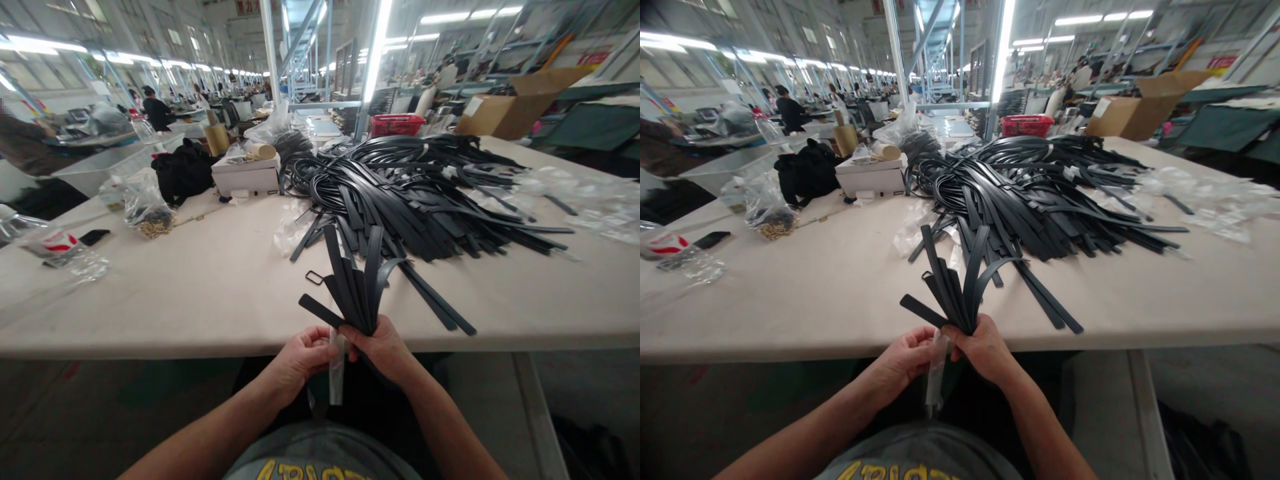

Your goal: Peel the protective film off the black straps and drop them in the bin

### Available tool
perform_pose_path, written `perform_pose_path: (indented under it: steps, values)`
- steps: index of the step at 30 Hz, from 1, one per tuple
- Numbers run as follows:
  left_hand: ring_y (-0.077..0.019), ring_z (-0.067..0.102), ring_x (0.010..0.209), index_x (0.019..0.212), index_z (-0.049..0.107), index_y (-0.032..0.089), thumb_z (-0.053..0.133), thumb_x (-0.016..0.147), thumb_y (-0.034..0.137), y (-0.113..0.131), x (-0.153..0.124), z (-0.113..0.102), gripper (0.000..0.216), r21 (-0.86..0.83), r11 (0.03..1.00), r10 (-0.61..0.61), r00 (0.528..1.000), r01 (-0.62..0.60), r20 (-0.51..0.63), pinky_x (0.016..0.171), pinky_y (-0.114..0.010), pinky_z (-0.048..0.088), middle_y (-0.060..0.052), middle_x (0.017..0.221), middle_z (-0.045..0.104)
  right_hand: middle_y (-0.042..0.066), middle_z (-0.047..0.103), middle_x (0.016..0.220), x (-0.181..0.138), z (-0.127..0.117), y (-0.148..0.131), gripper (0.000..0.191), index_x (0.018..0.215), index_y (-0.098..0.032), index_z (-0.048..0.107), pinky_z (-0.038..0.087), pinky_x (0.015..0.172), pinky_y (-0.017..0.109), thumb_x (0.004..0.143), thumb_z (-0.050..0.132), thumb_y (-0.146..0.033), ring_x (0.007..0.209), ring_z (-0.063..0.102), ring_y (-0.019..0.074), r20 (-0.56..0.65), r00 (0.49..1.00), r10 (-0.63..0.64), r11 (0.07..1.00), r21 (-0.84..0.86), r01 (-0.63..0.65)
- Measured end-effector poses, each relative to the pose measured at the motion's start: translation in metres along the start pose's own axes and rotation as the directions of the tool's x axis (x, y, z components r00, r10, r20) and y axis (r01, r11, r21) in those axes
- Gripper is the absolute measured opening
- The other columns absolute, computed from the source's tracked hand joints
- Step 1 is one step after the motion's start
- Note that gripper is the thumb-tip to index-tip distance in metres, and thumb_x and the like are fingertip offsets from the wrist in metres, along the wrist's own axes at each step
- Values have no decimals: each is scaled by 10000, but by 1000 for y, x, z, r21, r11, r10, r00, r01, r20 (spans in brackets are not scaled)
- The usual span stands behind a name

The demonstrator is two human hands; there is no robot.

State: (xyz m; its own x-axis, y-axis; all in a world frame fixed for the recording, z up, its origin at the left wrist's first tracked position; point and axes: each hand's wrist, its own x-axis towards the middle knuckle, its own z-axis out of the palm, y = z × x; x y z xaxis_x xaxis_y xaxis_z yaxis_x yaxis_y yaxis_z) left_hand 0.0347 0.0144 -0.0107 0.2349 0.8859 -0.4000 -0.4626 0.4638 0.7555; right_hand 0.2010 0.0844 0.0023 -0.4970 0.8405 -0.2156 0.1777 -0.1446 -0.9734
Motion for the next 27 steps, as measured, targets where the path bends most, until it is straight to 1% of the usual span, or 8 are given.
perform_pose_path:
  steps: [4, 8, 10, 13, 16, 19, 22, 27]
  values:
    - [-96, 546, 662, 800, 669, 131, 867, 627, 349, -5, 4, -2, 342, 124, 991, 57, 998, -54, -25, 653, -202, 405, -1, 732, 659, -37, 571, 471, -2, -6, 5, 255, 706, -157, 656, 400, 475, 237, 793, 645, -397, 431, 524, 111, -5, 1000, 1, 1000, -20, -2]
    - [-90, 498, 598, 816, 707, 125, 879, 567, 362, -7, 7, -2, 384, 208, 976, -68, 997, 59, 36, 592, -216, 394, 10, 695, 614, -42, 567, 442, -3, -9, 14, 238, 664, -170, 627, 386, 459, 226, 795, 639, -368, 409, 504, 101, -28, 1000, 10, 998, -58, -12]
    - [-90, 492, 565, 830, 724, 131, 869, 567, 372, -8, 7, -1, 385, 263, 957, -153, 984, 125, 86, 573, -223, 392, 18, 663, 601, -42, 570, 437, -4, -9, 16, 231, 649, -173, 619, 374, 449, 221, 796, 640, -350, 403, 497, 97, -39, 999, 18, 997, -78, -21]
    - [-91, 494, 538, 724, 726, 129, 836, 595, 405, -10, 8, 0, 324, 360, 918, -215, 971, 165, 105, 556, -224, 376, 13, 611, 599, -42, 573, 434, -6, -9, 16, 219, 664, -170, 639, 358, 437, 220, 789, 653, -349, 399, 494, 99, -51, 998, 26, 995, -93, -31]
    - [-103, 510, 543, 729, 753, 127, 797, 641, 437, -10, 8, 3, 325, 426, 891, -220, 970, 158, 101, 573, -232, 380, 3, 591, 619, -39, 577, 438, -7, -9, 15, 233, 659, -168, 652, 374, 450, 224, 786, 662, -363, 410, 505, 103, -73, 997, 28, 996, -86, -34]
    - [-134, 560, 612, 781, 782, 131, 774, 675, 443, -10, 6, 8, 330, 454, 882, -188, 978, 127, 91, 646, -256, 419, -23, 656, 683, -36, 588, 459, -14, -12, 11, 268, 745, -161, 704, 407, 497, 227, 812, 636, -411, 451, 533, 111, -130, 991, 24, 998, -62, -32]
    - [-148, 576, 641, 734, 778, 128, 782, 670, 426, -12, 4, 15, 304, 405, 907, -146, 988, 113, 51, 666, -261, 427, -39, 692, 710, -28, 591, 467, -37, -19, 6, 387, 835, -155, 732, 408, 515, 231, 847, 578, -510, 464, 539, 114, -190, 981, 32, 998, -39, -40]
    - [-114, 543, 581, 662, 723, 126, 816, 656, 390, -22, 7, 30, 280, 196, 978, -69, 998, 68, -4, 656, -244, 435, -17, 622, 659, -21, 543, 421, -109, -24, 9, 487, 685, -163, 702, 357, 472, 229, 818, 581, -615, 416, 482, 99, -286, 943, 169, 985, 17, -171]
